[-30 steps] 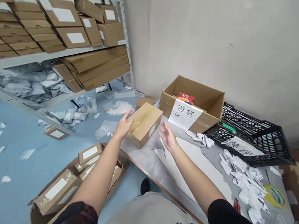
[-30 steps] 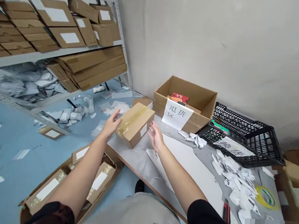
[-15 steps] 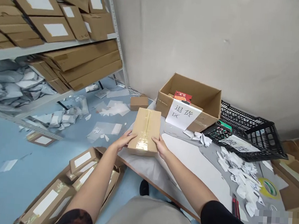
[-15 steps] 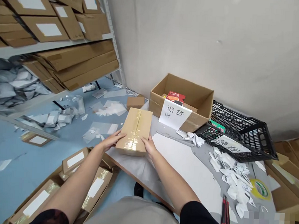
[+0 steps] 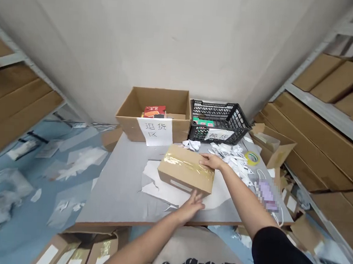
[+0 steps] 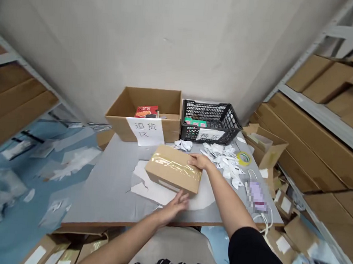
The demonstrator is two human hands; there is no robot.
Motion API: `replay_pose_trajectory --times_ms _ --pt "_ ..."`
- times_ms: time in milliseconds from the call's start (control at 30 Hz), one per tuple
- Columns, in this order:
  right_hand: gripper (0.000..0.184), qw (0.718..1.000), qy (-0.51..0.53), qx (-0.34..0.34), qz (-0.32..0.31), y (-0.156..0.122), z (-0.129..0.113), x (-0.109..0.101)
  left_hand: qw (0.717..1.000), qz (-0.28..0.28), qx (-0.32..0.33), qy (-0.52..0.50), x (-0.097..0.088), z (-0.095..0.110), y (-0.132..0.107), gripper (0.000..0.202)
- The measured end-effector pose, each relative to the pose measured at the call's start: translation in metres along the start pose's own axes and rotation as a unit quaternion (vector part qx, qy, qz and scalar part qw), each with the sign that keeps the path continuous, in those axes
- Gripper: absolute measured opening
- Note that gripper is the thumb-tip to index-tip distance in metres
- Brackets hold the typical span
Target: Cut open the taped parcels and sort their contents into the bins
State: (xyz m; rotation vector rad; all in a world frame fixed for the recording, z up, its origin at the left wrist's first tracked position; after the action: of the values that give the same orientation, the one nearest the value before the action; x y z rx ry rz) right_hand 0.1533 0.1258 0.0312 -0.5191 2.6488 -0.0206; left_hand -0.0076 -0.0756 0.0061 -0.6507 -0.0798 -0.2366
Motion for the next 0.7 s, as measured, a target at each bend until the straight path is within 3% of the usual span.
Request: replay_pose_trajectory --times_ms 67,133,200,233,300,367,433,500,567,633,700 --pt "0.052 0.999 -0.016 -0.001 0.041 0.000 0.008 -0.022 0.998 -0.061 0.000 -0.009 0.019 0.018 0.001 0.069" --pt "0.062 0.996 -0.018 -0.018 0.089 -0.009 0.018 -0.031 0.996 -0.064 0.054 0.042 0.006 0.051 0.004 0.061" --pt "0.072 0.987 -0.019 -0.030 0.158 -0.027 0.031 -0.032 0.979 0.028 0.136 0.148 -0.031 0.087 0.009 0.051" --pt "0.074 0.980 -0.014 -0.022 0.196 -0.038 0.039 -0.029 0.960 0.120 0.169 0.191 -0.054 0.102 0.013 0.046" --pt "0.073 0.969 0.022 0.032 0.244 -0.059 0.054 -0.020 0.940 0.226 0.165 0.196 -0.094 0.117 0.022 0.052" --pt "0.071 0.969 0.099 0.067 0.215 -0.074 0.065 -0.006 0.932 0.290 0.076 0.206 -0.118 0.110 0.033 0.058" --pt "0.069 0.966 0.190 0.059 0.164 -0.080 0.070 0.003 0.943 0.267 0.022 0.199 -0.122 0.089 0.044 0.063" --pt "0.068 0.957 0.252 0.040 0.138 -0.079 0.071 0.002 0.957 0.230 0.016 0.175 -0.113 0.065 0.050 0.068" --pt "0.067 0.955 0.266 0.032 0.131 -0.076 0.072 -0.009 0.963 0.211 0.048 0.161 -0.101 0.048 0.052 0.072" --pt "0.067 0.962 0.241 0.032 0.127 -0.073 0.073 -0.020 0.962 0.211 0.074 0.156 -0.094 0.042 0.053 0.074" --pt "0.063 0.971 0.202 0.043 0.123 -0.070 0.074 -0.028 0.968 0.206 0.051 0.136 -0.094 0.046 0.055 0.070"
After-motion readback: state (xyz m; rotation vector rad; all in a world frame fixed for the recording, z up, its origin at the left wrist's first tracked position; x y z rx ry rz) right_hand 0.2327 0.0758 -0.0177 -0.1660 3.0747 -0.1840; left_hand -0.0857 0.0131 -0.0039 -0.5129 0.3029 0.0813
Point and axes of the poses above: each hand's wrist, its own y-axis towards the middle knuckle, its own x-axis out of the palm, z = x × y, the point moved 1 cm from there along y, towards the middle knuckle, and after that the axes turned 9 degrees about -x, right-handed, at the moved point
